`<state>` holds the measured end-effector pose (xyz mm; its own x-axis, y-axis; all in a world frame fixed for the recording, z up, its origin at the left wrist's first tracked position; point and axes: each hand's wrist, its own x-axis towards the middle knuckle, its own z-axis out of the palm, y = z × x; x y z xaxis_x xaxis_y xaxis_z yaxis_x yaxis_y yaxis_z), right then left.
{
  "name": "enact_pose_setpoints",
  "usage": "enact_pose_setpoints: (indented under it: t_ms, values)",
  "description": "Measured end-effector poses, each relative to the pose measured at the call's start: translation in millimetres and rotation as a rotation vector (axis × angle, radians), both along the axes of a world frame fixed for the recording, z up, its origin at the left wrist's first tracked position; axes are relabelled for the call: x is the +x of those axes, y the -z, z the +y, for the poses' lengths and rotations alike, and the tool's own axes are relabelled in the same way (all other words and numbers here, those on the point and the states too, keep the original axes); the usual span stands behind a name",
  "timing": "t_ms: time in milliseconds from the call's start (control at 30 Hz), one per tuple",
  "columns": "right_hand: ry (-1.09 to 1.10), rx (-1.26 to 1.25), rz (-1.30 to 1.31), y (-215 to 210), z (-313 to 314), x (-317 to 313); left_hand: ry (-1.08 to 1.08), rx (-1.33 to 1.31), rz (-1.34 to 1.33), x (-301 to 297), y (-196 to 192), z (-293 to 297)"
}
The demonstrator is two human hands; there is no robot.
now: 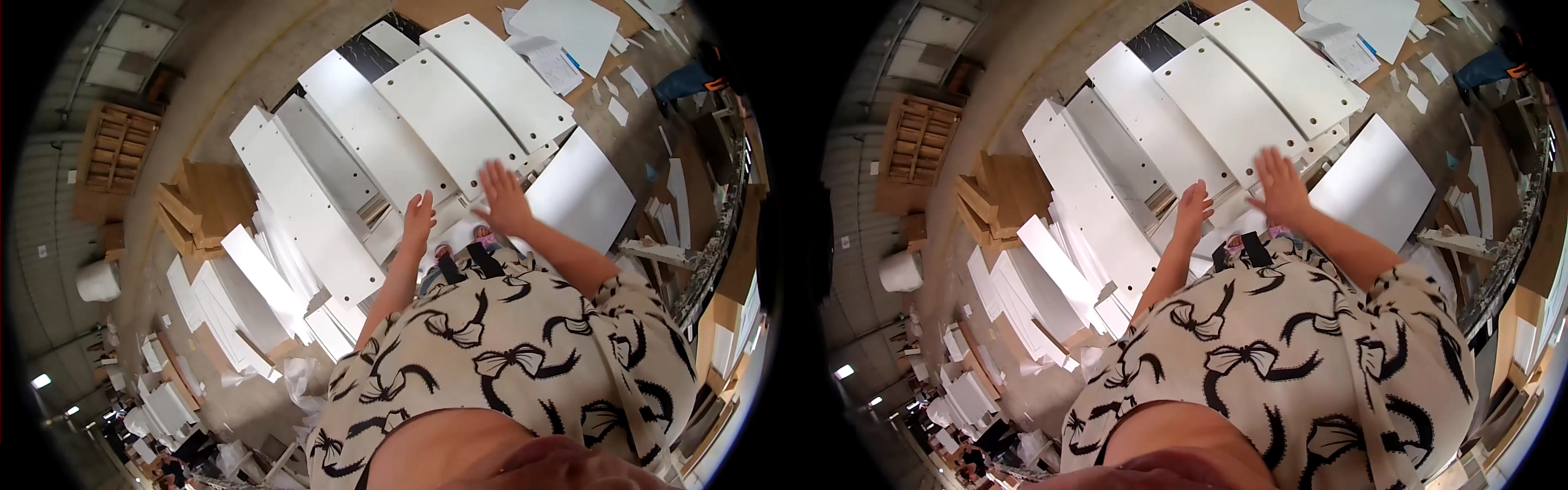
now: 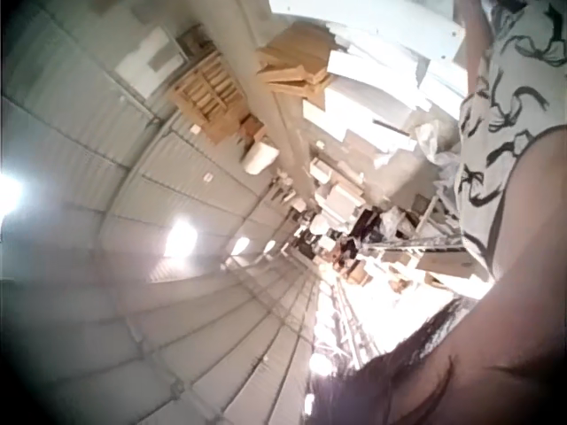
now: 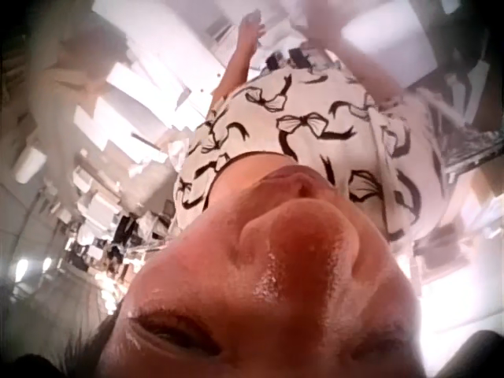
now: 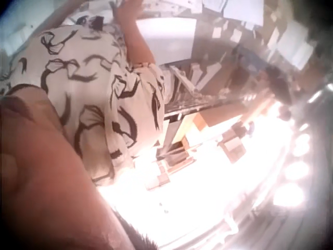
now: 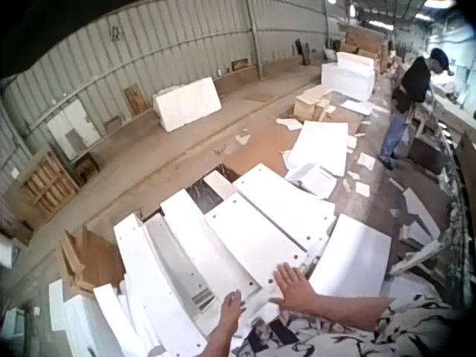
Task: The person picks up several white furniture panels from a floor stack, carries them to a packaging station, and places them into a cardboard box with foam inserts. The person also retrieves foam corner pieces and cardboard supports, placing them into the box to secure the furniture panels.
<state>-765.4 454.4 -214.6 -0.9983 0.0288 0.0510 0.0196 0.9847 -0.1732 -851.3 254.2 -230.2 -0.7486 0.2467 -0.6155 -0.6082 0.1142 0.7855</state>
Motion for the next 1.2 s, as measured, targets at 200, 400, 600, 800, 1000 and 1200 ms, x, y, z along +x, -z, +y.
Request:
enact_pose_setpoints:
  t_ms: [200, 400, 600, 800, 1000, 1200]
  values:
    - [0.177, 0.002, 0.289, -3, 79, -23, 0.073, 0.066, -0.125, -4, -20, 29]
    - [0.515, -0.202, 0.212, 35, 251, -49, 0.121, -0.242, 0.314, 6, -5, 72]
    - [0.461, -0.892, 0.007, -4, 256, -26, -0.031, -0.181, 0.183, 33, -27, 53]
    - [0.547, -0.689, -0.030, -18, 267, -8, 0.050, -0.242, 0.022, 17, -56, 15]
    - [0.600, -1.066, -0.233, -22, 255, 18, -0.044, 0.123, -0.100, 25, -16, -42]
    - [0.453, -0.908, -0.190, -38, 203, 24, -0.184, -0.208, 0.183, 24, -41, -35]
